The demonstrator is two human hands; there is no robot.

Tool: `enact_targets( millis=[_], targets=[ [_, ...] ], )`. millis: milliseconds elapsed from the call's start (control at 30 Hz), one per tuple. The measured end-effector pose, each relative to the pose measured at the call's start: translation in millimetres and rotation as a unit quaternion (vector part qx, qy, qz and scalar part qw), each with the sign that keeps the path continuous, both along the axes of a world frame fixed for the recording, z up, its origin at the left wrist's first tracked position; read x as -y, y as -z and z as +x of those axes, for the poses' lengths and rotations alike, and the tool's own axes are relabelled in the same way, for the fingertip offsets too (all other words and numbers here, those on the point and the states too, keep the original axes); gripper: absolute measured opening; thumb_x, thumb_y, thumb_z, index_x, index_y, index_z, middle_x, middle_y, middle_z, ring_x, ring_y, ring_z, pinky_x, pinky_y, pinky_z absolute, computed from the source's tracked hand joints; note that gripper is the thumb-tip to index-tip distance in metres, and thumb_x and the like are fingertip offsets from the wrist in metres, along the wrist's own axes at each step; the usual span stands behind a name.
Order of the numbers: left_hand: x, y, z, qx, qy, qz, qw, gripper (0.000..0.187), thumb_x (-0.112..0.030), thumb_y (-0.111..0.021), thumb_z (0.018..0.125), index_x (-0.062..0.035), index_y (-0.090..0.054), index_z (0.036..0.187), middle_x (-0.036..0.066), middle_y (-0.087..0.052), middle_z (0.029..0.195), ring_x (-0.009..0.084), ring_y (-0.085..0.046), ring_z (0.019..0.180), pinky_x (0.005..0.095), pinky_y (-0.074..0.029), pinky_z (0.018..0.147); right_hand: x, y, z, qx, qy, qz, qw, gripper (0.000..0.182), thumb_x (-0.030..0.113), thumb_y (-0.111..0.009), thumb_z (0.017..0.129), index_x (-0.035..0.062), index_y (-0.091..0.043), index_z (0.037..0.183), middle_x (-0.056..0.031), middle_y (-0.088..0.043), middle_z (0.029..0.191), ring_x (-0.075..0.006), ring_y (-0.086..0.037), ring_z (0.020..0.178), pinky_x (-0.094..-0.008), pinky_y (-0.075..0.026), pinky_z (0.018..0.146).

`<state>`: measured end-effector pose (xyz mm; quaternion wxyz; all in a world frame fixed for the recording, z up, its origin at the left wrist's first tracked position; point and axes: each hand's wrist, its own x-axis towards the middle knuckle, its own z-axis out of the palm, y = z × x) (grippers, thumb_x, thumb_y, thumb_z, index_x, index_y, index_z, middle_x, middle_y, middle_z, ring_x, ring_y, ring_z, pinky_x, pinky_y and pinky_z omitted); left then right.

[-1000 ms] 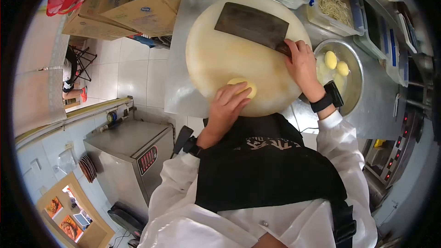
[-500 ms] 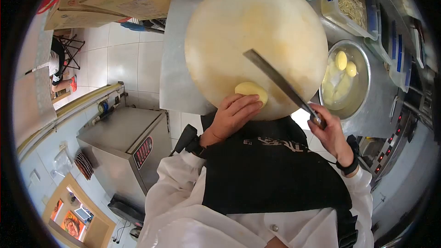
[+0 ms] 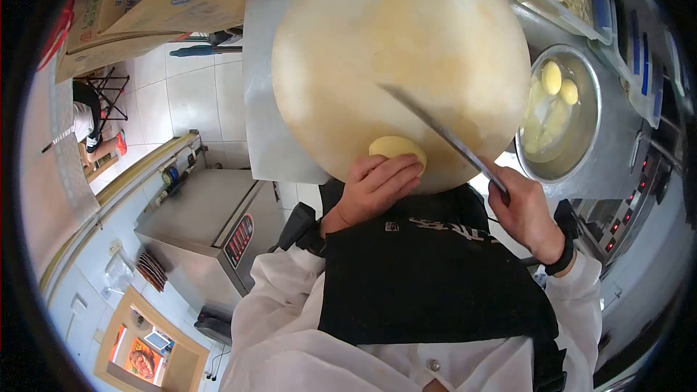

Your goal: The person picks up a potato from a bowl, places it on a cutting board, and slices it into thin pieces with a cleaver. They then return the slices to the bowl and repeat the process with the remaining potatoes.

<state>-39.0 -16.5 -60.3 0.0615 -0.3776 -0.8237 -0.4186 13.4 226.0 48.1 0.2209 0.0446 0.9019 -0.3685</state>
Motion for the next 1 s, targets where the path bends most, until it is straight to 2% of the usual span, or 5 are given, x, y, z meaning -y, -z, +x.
enact_targets(
  millis=[167, 233, 333, 867, 1000],
  targets=[
    [15, 30, 24, 0.153, 0.025, -0.032, 0.987, 0.035, -0.013, -0.078, 0.064, -0.0130, -0.065, 0.096, -0.001, -0.062, 0.104, 0.0187, -0.054, 0.097, 0.0302, -0.043, 0.084, 2, -24, 0, 0.016, -0.143, 0.064, 0.988, 0.071, 0.006, -0.065, 0.065, 0.0156, -0.044, 0.133, -0.0090, -0.048, 0.069, -0.0257, -0.053, 0.051, -0.0366, -0.047, 0.048],
    [10, 11, 13, 0.638, -0.036, 0.160, 0.752, 0.035, -0.014, -0.077, 0.063, -0.0124, -0.065, 0.096, 0.001, -0.061, 0.105, 0.0209, -0.054, 0.101, 0.0339, -0.040, 0.088, 0, -28, 4, 0.037, -0.171, 0.071, 0.982, 0.072, 0.007, -0.065, 0.066, 0.0157, -0.043, 0.133, -0.0090, -0.047, 0.069, -0.0255, -0.053, 0.051, -0.0362, -0.046, 0.047],
    [28, 47, 31, 0.158, 0.040, 0.031, 0.986, 0.036, -0.014, -0.075, 0.062, -0.0115, -0.065, 0.096, 0.003, -0.061, 0.106, 0.0213, -0.054, 0.100, 0.0364, -0.039, 0.089, -5, -32, 8, 0.060, -0.157, 0.051, 0.984, 0.073, 0.009, -0.065, 0.066, 0.0159, -0.042, 0.134, -0.0094, -0.047, 0.069, -0.0258, -0.052, 0.050, -0.0362, -0.046, 0.047],
    [23, 44, 31, 0.347, 0.022, -0.021, 0.937, 0.028, -0.012, -0.075, 0.060, -0.0116, -0.068, 0.087, -0.001, -0.062, 0.097, 0.0201, -0.054, 0.092, 0.0315, -0.043, 0.078, -10, -26, -6, 0.094, -0.147, 0.022, 0.984, 0.070, 0.005, -0.064, 0.066, 0.0122, -0.043, 0.132, -0.0108, -0.049, 0.071, -0.0280, -0.055, 0.055, -0.0381, -0.048, 0.050],
    [17, 25, 7, 0.076, 0.066, 0.028, 0.995, 0.033, -0.010, -0.073, 0.055, -0.0100, -0.067, 0.087, 0.001, -0.062, 0.097, 0.0216, -0.053, 0.092, 0.0322, -0.044, 0.074, -15, -44, 0, 0.113, -0.153, 0.043, 0.981, 0.067, 0.005, -0.065, 0.067, 0.0114, -0.045, 0.131, -0.0102, -0.048, 0.070, -0.0271, -0.052, 0.052, -0.0383, -0.045, 0.047]
  ],
)
